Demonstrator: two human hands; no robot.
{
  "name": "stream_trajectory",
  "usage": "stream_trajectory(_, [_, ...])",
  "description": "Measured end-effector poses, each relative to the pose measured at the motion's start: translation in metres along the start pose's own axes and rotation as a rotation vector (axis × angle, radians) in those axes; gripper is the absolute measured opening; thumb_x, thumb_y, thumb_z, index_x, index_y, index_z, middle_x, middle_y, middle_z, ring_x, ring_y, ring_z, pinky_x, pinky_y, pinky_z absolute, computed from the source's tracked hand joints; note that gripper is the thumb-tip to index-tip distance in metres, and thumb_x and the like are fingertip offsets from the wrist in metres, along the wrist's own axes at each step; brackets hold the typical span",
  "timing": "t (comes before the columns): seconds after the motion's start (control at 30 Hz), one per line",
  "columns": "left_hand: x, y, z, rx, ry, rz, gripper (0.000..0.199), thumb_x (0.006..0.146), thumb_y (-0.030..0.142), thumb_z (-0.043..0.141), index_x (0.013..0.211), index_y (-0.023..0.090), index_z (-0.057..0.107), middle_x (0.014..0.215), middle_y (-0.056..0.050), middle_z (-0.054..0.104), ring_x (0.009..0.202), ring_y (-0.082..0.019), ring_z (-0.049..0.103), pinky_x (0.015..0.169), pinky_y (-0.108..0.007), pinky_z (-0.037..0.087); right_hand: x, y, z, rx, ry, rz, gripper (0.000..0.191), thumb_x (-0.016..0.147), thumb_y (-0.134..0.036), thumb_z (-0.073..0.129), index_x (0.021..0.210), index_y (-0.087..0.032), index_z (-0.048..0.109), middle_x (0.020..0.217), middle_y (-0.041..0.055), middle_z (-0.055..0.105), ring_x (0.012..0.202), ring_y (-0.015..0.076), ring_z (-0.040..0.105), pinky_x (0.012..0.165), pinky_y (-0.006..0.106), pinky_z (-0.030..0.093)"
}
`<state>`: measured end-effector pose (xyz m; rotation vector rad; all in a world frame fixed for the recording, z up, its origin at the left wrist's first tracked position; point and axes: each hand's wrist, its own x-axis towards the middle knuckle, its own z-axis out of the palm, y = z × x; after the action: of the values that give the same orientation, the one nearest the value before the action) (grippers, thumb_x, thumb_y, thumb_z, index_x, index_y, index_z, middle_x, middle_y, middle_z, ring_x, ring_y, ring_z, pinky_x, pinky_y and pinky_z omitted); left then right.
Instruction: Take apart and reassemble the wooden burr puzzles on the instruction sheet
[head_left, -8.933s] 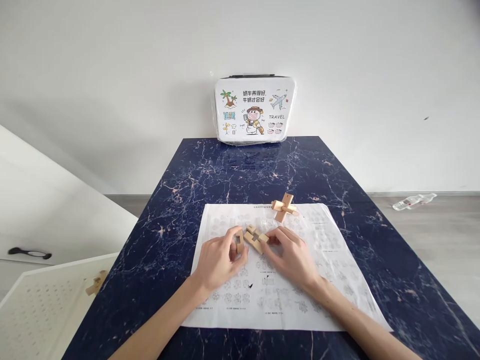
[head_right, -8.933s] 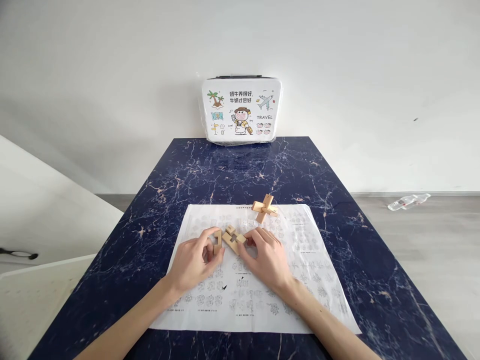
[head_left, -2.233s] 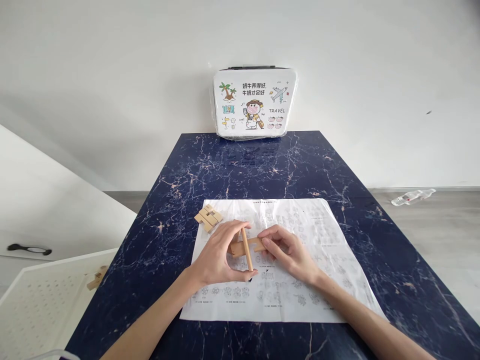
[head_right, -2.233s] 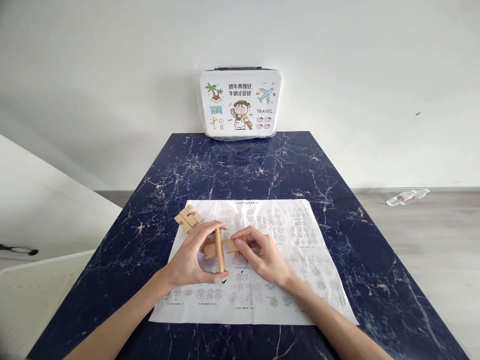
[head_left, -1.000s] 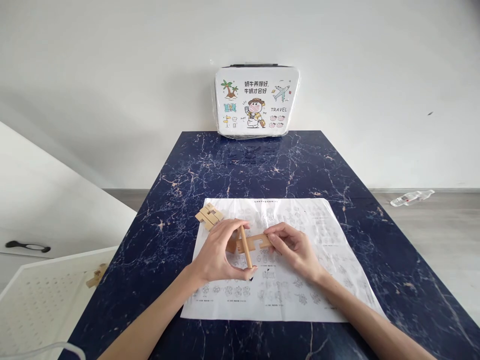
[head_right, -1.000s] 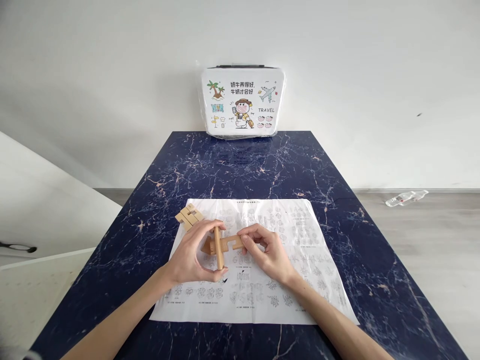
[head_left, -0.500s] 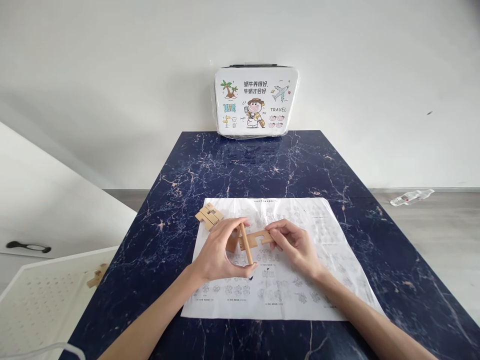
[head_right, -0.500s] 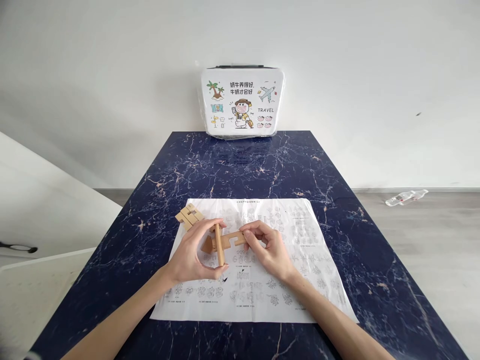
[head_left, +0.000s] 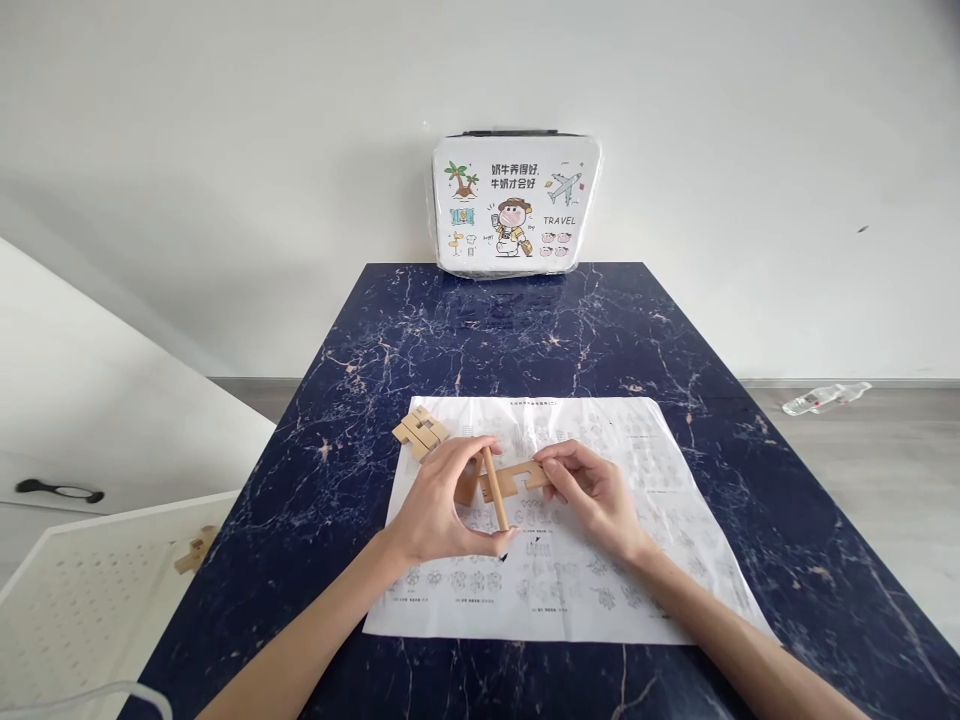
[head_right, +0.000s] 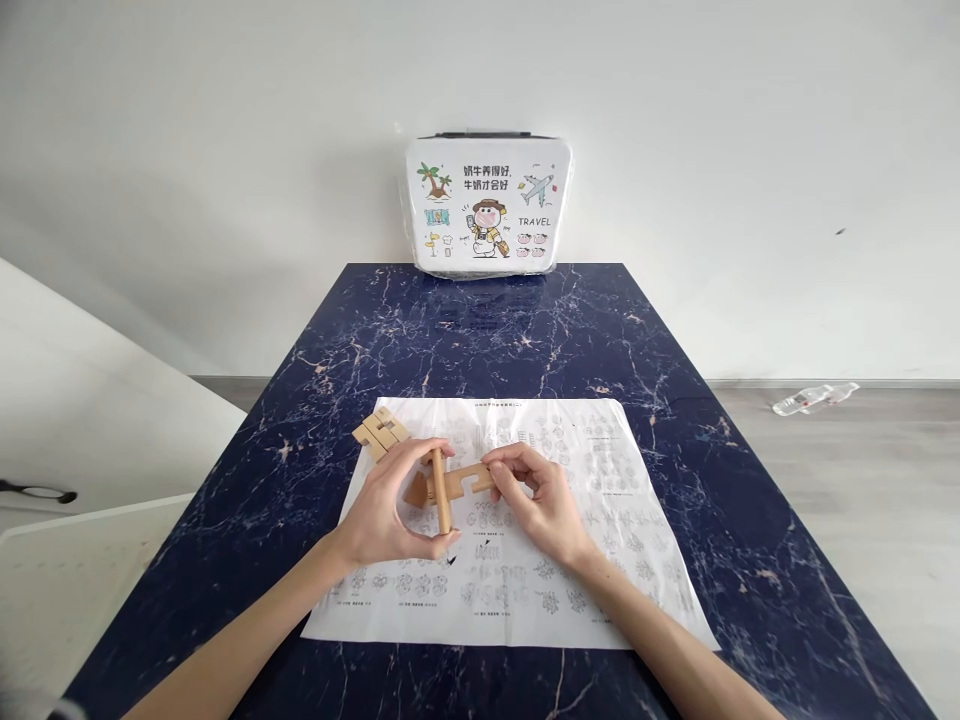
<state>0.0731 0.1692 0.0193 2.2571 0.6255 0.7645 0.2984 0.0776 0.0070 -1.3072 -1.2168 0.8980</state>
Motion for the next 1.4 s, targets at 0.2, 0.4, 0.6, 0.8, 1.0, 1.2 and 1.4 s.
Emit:
stream_trajectory(0.2, [0.0,-0.001,-0.001,0.004,0.016,0.024,0.089,0.068,0.042,0.093,0.144,0.029,0.049,0.129,-0.009,0.069,0.119,-0.034,0.066,0.106,-0.054,0.052,-0.001,0.002,-0.002,-0.008,0.017,-0.015,0.026,0.105,-0.046,0.062,0.103,-0.022,0.073,0.073,0.0025,0.071,0.064,0.0188,0.068,0.065,0.034,0.057])
stream_trajectory(0.4, [0.0,-0.003,-0.003,-0.004,0.001,0.044,0.091,0.068,0.041,0.09,0.148,0.029,0.048,0.131,-0.01,0.068,0.12,-0.036,0.065,0.107,-0.056,0.052,0.002,0.003,-0.004,-0.003,0.01,-0.008,0.028,0.105,-0.047,0.061,0.104,-0.022,0.072,0.076,0.0036,0.072,0.066,0.019,0.068,0.065,0.034,0.056])
stream_trajectory(0.6, [0.0,-0.002,0.0,0.006,0.032,0.044,0.092,0.068,0.045,0.093,0.146,0.029,0.048,0.13,-0.01,0.069,0.119,-0.036,0.066,0.106,-0.057,0.052,-0.002,-0.003,0.0,-0.035,0.049,-0.055,0.024,0.105,-0.042,0.061,0.103,-0.022,0.074,0.07,0.0014,0.07,0.061,0.0177,0.067,0.064,0.033,0.055])
stream_trajectory(0.8, [-0.002,-0.006,-0.004,-0.013,0.054,0.081,0.092,0.067,0.036,0.09,0.149,0.029,0.046,0.13,-0.01,0.068,0.121,-0.036,0.066,0.108,-0.057,0.053,0.003,0.004,-0.016,0.009,0.177,-0.015,0.022,0.102,-0.042,0.064,0.103,-0.022,0.074,0.075,0.0026,0.068,0.061,0.0172,0.061,0.053,0.03,0.047])
stream_trajectory(1.0, [-0.002,-0.009,-0.006,0.054,-0.03,0.006,0.1,0.076,0.038,0.089,0.159,0.032,0.033,0.144,-0.012,0.062,0.132,-0.038,0.06,0.113,-0.062,0.05,0.006,0.003,-0.021,-0.008,0.151,0.031,0.024,0.106,-0.045,0.057,0.109,-0.023,0.068,0.07,-0.0006,0.06,0.061,0.0174,0.054,0.06,0.031,0.046])
stream_trajectory(1.2, [-0.003,-0.013,-0.004,0.168,-0.137,-0.042,0.101,0.085,0.042,0.085,0.166,0.036,0.024,0.16,-0.014,0.044,0.149,-0.041,0.044,0.118,-0.062,0.048,0.004,0.002,-0.009,-0.12,0.199,0.067,0.036,0.107,-0.055,0.051,0.104,-0.022,0.065,0.071,0.0004,0.058,0.062,0.0181,0.052,0.058,0.031,0.042])
stream_trajectory(1.4, [-0.004,-0.02,-0.002,0.246,-0.245,0.003,0.107,0.091,0.049,0.081,0.171,0.039,0.01,0.162,-0.012,0.045,0.15,-0.041,0.043,0.12,-0.064,0.045,0.006,0.014,-0.01,-0.317,0.162,0.103,0.043,0.111,-0.055,0.042,0.107,-0.023,0.07,0.081,0.003,0.067,0.061,0.0179,0.053,0.056,0.031,0.041])
